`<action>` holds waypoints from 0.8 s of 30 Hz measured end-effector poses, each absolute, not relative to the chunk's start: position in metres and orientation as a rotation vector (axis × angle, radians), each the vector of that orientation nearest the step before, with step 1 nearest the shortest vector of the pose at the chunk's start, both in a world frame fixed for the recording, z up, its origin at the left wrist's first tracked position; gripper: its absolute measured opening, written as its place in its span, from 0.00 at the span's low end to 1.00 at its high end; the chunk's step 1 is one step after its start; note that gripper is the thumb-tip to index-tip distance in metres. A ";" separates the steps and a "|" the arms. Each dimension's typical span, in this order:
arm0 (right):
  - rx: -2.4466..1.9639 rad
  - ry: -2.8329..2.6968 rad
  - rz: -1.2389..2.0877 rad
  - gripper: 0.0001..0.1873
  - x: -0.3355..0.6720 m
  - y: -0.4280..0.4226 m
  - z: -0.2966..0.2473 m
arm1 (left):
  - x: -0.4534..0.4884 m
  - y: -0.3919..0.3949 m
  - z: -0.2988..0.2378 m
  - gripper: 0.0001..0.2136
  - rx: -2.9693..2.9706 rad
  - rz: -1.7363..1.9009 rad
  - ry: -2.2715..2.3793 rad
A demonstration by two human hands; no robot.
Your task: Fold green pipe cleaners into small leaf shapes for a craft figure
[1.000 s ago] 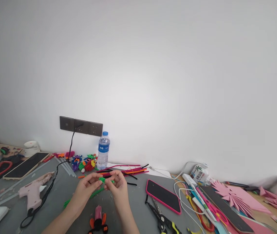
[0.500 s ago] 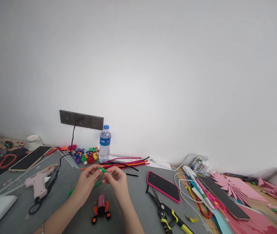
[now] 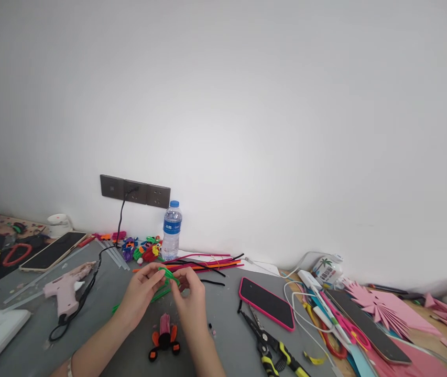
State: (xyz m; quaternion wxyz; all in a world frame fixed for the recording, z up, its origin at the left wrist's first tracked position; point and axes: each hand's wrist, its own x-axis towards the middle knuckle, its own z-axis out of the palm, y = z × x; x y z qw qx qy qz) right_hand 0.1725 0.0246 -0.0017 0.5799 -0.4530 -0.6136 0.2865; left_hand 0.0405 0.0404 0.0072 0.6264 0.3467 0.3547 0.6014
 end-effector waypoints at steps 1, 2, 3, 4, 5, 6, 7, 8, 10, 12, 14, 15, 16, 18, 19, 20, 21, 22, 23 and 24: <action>-1.069 -1.446 0.647 0.03 0.173 0.024 -0.002 | 0.040 0.040 0.008 0.13 0.788 1.377 0.814; -1.078 -1.456 0.626 0.03 0.173 0.024 -0.002 | 0.041 0.040 0.008 0.13 0.779 1.375 0.814; -1.085 -1.461 0.610 0.03 0.173 0.024 -0.002 | 0.041 0.040 0.009 0.14 0.766 1.377 0.812; -1.088 -1.461 0.602 0.03 0.173 0.024 -0.002 | 0.041 0.039 0.009 0.14 0.749 1.377 0.806; -1.086 -1.454 0.603 0.04 0.172 0.024 -0.003 | 0.041 0.039 0.010 0.14 0.732 1.375 0.797; -1.078 -1.441 0.609 0.04 0.172 0.024 -0.003 | 0.041 0.039 0.010 0.15 0.719 1.371 0.787; -1.068 -1.423 0.620 0.05 0.171 0.024 -0.003 | 0.041 0.039 0.010 0.15 0.716 1.358 0.778; -1.059 -1.405 0.630 0.05 0.170 0.024 -0.003 | 0.041 0.038 0.009 0.14 0.725 1.343 0.776; -1.051 -1.384 0.639 0.05 0.169 0.024 -0.004 | 0.042 0.038 0.008 0.13 0.779 1.299 0.779; -1.068 -1.387 0.627 0.05 0.168 0.024 -0.004 | 0.043 0.037 0.006 0.12 0.835 1.255 0.789; -1.099 -1.418 0.601 0.05 0.169 0.025 -0.004 | 0.044 0.037 0.004 0.12 0.851 1.233 0.801; -1.111 -1.441 0.581 0.04 0.169 0.025 -0.005 | 0.044 0.037 0.003 0.12 0.845 1.231 0.808; -1.120 -1.463 0.559 0.04 0.170 0.025 -0.005 | 0.044 0.037 0.002 0.12 0.836 1.232 0.816; -1.119 -1.504 0.527 0.03 0.170 0.025 -0.005 | 0.044 0.037 0.001 0.12 0.819 1.242 0.825; -1.113 -1.514 0.520 0.02 0.170 0.025 -0.005 | 0.043 0.037 0.001 0.12 0.815 1.247 0.825; -1.107 -1.519 0.521 0.03 0.170 0.024 -0.005 | 0.043 0.037 0.001 0.12 0.814 1.253 0.821; -1.103 -1.522 0.527 0.04 0.169 0.024 -0.005 | 0.043 0.037 0.002 0.12 0.814 1.260 0.816; -1.099 -1.525 0.532 0.07 0.169 0.024 -0.005 | 0.043 0.037 0.003 0.13 0.812 1.265 0.808; -1.097 -1.525 0.534 0.08 0.168 0.024 -0.005 | 0.043 0.037 0.003 0.13 0.809 1.273 0.801; -1.098 -1.525 0.531 0.09 0.168 0.024 -0.006 | 0.042 0.038 0.004 0.13 0.803 1.281 0.796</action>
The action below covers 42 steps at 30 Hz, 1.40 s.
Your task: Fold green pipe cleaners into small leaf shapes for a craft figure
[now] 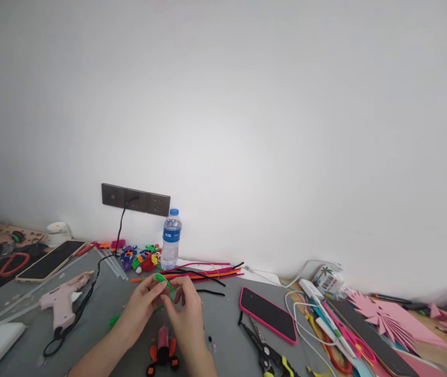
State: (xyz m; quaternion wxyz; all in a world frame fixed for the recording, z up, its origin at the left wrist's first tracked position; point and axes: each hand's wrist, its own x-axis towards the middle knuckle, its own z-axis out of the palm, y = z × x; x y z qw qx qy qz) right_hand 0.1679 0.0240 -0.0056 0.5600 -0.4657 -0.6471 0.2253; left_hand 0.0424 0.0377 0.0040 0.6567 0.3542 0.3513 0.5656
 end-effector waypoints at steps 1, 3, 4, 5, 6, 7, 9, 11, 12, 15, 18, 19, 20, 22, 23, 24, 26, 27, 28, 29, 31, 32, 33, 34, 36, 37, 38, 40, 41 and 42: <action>-1.099 -1.523 0.525 0.08 0.168 0.024 -0.006 | 0.042 0.038 0.005 0.13 0.793 1.288 0.791; -1.098 -1.514 0.505 0.04 0.168 0.024 -0.005 | 0.042 0.038 0.006 0.13 0.769 1.301 0.781; -1.094 -1.513 0.493 0.03 0.169 0.024 -0.005 | 0.042 0.038 0.006 0.13 0.764 1.302 0.774; -1.088 -1.520 0.484 0.03 0.170 0.024 -0.004 | 0.042 0.039 0.006 0.13 0.764 1.301 0.771; -1.078 -1.533 0.475 0.04 0.170 0.024 -0.003 | 0.042 0.039 0.006 0.13 0.769 1.299 0.772; -1.067 -1.550 0.466 0.04 0.171 0.024 -0.003 | 0.041 0.038 0.006 0.13 0.778 1.297 0.777; -1.044 -1.587 0.446 0.06 0.172 0.024 -0.001 | 0.041 0.038 0.006 0.13 0.797 1.288 0.792; -1.021 -1.608 0.429 0.08 0.173 0.023 0.001 | 0.041 0.038 0.005 0.13 0.807 1.286 0.798; -1.008 -1.615 0.428 0.08 0.173 0.023 0.001 | 0.041 0.039 0.004 0.13 0.810 1.285 0.796; -0.977 -1.614 0.470 0.08 0.175 0.023 0.003 | 0.041 0.039 0.002 0.13 0.807 1.281 0.780; -0.960 -1.605 0.562 0.06 0.178 0.023 0.005 | 0.041 0.040 0.001 0.14 0.803 1.258 0.776; -0.953 -1.605 0.600 0.06 0.180 0.024 0.005 | 0.041 0.040 0.001 0.14 0.807 1.247 0.779; -0.943 -1.605 0.641 0.06 0.181 0.025 0.005 | 0.041 0.040 0.002 0.14 0.812 1.242 0.781; -0.920 -1.598 0.730 0.05 0.185 0.026 0.005 | 0.041 0.040 0.002 0.14 0.826 1.229 0.777; -0.909 -1.589 0.778 0.06 0.187 0.027 0.004 | 0.041 0.040 0.003 0.14 0.829 1.222 0.771; -0.897 -1.576 0.830 0.06 0.188 0.028 0.003 | 0.041 0.040 0.003 0.14 0.829 1.214 0.762; -0.865 -1.547 0.940 0.08 0.190 0.029 0.003 | 0.041 0.039 0.005 0.15 0.824 1.193 0.741; -0.842 -1.532 0.992 0.08 0.190 0.029 0.002 | 0.041 0.039 0.005 0.15 0.825 1.181 0.730; -0.819 -1.519 1.037 0.09 0.190 0.029 0.003 | 0.041 0.038 0.006 0.15 0.828 1.171 0.719; -0.794 -1.508 1.074 0.09 0.190 0.029 0.003 | 0.040 0.038 0.006 0.15 0.835 1.163 0.707; -0.758 -1.493 1.132 0.09 0.191 0.029 0.005 | 0.039 0.038 0.007 0.14 0.860 1.146 0.688; -0.750 -1.488 1.160 0.09 0.191 0.029 0.006 | 0.039 0.038 0.007 0.14 0.877 1.134 0.680; -0.747 -1.484 1.190 0.09 0.192 0.029 0.007 | 0.038 0.039 0.007 0.14 0.896 1.120 0.674; -0.746 -1.482 1.220 0.09 0.192 0.028 0.007 | 0.038 0.039 0.007 0.15 0.918 1.103 0.674; -0.740 -1.461 1.272 0.10 0.193 0.028 0.008 | 0.036 0.041 0.005 0.15 0.974 1.080 0.688; -0.729 -1.442 1.292 0.11 0.194 0.029 0.007 | 0.036 0.042 0.005 0.15 1.009 1.077 0.697; -0.715 -1.420 1.310 0.11 0.194 0.029 0.007 | 0.035 0.042 0.004 0.15 1.047 1.073 0.706; -0.685 -1.388 1.344 0.13 0.194 0.030 0.006 | 0.035 0.043 0.002 0.16 1.120 1.056 0.720; -0.678 -1.381 1.362 0.14 0.195 0.031 0.006 | 0.035 0.043 0.001 0.17 1.148 1.040 0.722; -0.680 -1.380 1.377 0.14 0.195 0.031 0.007 | 0.035 0.044 0.001 0.17 1.170 1.022 0.721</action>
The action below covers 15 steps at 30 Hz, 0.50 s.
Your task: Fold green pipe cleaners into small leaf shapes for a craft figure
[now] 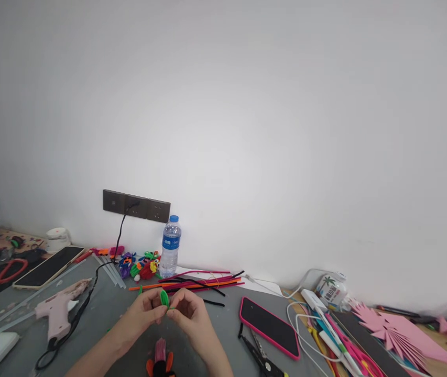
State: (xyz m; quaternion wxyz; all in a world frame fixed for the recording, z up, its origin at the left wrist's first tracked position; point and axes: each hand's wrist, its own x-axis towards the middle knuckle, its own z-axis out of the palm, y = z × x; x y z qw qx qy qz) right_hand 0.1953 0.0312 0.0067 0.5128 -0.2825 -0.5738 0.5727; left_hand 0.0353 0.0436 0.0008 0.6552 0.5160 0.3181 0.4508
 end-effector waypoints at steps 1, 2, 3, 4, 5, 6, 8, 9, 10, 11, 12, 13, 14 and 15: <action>-0.685 -1.381 1.392 0.15 0.196 0.031 0.008 | 0.035 0.044 0.000 0.17 1.188 1.006 0.717; -0.696 -1.380 1.409 0.15 0.197 0.031 0.009 | 0.035 0.044 0.000 0.17 1.203 0.994 0.706; -0.707 -1.377 1.431 0.15 0.198 0.030 0.010 | 0.035 0.044 -0.001 0.17 1.218 0.982 0.691; -0.716 -1.372 1.453 0.16 0.198 0.030 0.010 | 0.035 0.044 -0.001 0.17 1.232 0.968 0.677; -0.723 -1.367 1.473 0.16 0.199 0.029 0.011 | 0.035 0.044 -0.002 0.16 1.243 0.958 0.667; -0.728 -1.360 1.490 0.16 0.199 0.029 0.011 | 0.034 0.044 -0.002 0.16 1.251 0.950 0.662; -0.730 -1.343 1.507 0.17 0.200 0.029 0.009 | 0.034 0.044 -0.003 0.16 1.261 0.951 0.666; -0.726 -1.338 1.508 0.17 0.200 0.030 0.008 | 0.034 0.044 -0.003 0.16 1.267 0.958 0.672; -0.720 -1.337 1.509 0.17 0.200 0.030 0.007 | 0.034 0.045 -0.004 0.16 1.271 0.971 0.680; -0.715 -1.339 1.509 0.17 0.200 0.031 0.006 | 0.033 0.045 -0.004 0.16 1.276 0.982 0.690; -0.712 -1.347 1.504 0.17 0.200 0.032 0.005 | 0.033 0.046 -0.005 0.16 1.276 0.996 0.704; -0.715 -1.360 1.492 0.16 0.200 0.033 0.004 | 0.033 0.047 -0.006 0.16 1.278 1.012 0.723; -0.725 -1.376 1.473 0.16 0.201 0.034 0.003 | 0.033 0.048 -0.007 0.16 1.285 1.026 0.747; -0.742 -1.392 1.443 0.16 0.201 0.035 0.002 | 0.033 0.049 -0.007 0.16 1.296 1.039 0.773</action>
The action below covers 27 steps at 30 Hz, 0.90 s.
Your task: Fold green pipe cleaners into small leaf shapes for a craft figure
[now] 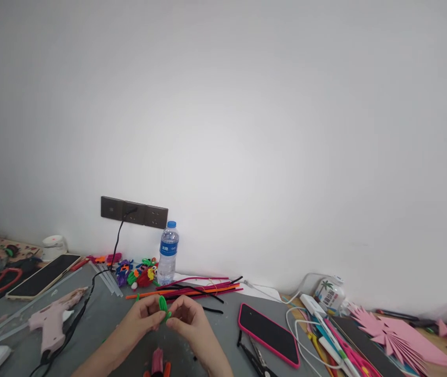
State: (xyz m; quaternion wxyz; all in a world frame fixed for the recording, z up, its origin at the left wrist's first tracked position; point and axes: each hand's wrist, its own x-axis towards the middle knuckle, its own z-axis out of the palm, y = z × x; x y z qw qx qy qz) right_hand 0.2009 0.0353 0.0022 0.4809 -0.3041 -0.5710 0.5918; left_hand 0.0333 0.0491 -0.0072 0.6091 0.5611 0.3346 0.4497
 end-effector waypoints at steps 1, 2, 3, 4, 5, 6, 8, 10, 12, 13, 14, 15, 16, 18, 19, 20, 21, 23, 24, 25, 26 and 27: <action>-0.767 -1.408 1.402 0.16 0.201 0.036 0.001 | 0.033 0.050 -0.008 0.16 1.313 1.049 0.797; -0.800 -1.422 1.346 0.15 0.201 0.037 0.001 | 0.033 0.051 -0.008 0.16 1.335 1.058 0.818; -0.838 -1.435 1.277 0.13 0.200 0.037 0.000 | 0.033 0.052 -0.008 0.16 1.356 1.071 0.831; -0.882 -1.442 1.198 0.12 0.199 0.038 0.000 | 0.033 0.053 -0.009 0.15 1.373 1.087 0.838; -0.930 -1.448 1.112 0.10 0.198 0.038 -0.001 | 0.033 0.053 -0.009 0.15 1.386 1.104 0.840; -0.978 -1.456 1.025 0.09 0.197 0.038 -0.001 | 0.033 0.053 -0.009 0.14 1.393 1.123 0.840; -1.064 -1.477 0.868 0.06 0.194 0.037 0.000 | 0.034 0.053 -0.009 0.13 1.397 1.149 0.849; -1.113 -1.501 0.749 0.05 0.192 0.036 -0.001 | 0.034 0.052 -0.007 0.13 1.401 1.159 0.871; -1.131 -1.524 0.659 0.05 0.190 0.036 -0.002 | 0.034 0.051 -0.006 0.13 1.400 1.173 0.907; -1.138 -1.533 0.616 0.05 0.189 0.035 -0.003 | 0.035 0.051 -0.006 0.13 1.396 1.183 0.925; -1.145 -1.542 0.572 0.05 0.187 0.035 -0.004 | 0.035 0.051 -0.006 0.13 1.389 1.193 0.937; -1.151 -1.550 0.528 0.05 0.186 0.035 -0.005 | 0.035 0.051 -0.007 0.13 1.384 1.203 0.942; -1.154 -1.557 0.487 0.05 0.185 0.034 -0.006 | 0.035 0.052 -0.009 0.13 1.383 1.212 0.936; -1.153 -1.562 0.422 0.06 0.182 0.034 -0.008 | 0.035 0.053 -0.013 0.12 1.389 1.223 0.899; -1.151 -1.561 0.402 0.07 0.181 0.034 -0.008 | 0.035 0.053 -0.015 0.12 1.392 1.225 0.877; -1.151 -1.557 0.389 0.07 0.180 0.034 -0.009 | 0.034 0.053 -0.017 0.12 1.392 1.226 0.860; -1.153 -1.554 0.383 0.07 0.179 0.034 -0.009 | 0.034 0.053 -0.017 0.11 1.389 1.223 0.851; -1.154 -1.547 0.389 0.07 0.178 0.033 -0.009 | 0.034 0.051 -0.016 0.11 1.376 1.213 0.850; -1.153 -1.543 0.400 0.07 0.177 0.033 -0.009 | 0.034 0.050 -0.014 0.11 1.364 1.210 0.849; -1.152 -1.537 0.416 0.06 0.177 0.033 -0.009 | 0.035 0.049 -0.012 0.11 1.346 1.212 0.845; -1.151 -1.530 0.438 0.06 0.176 0.033 -0.009 | 0.035 0.048 -0.010 0.12 1.322 1.212 0.839; -1.150 -1.524 0.466 0.06 0.176 0.032 -0.009 | 0.036 0.047 -0.008 0.12 1.294 1.214 0.832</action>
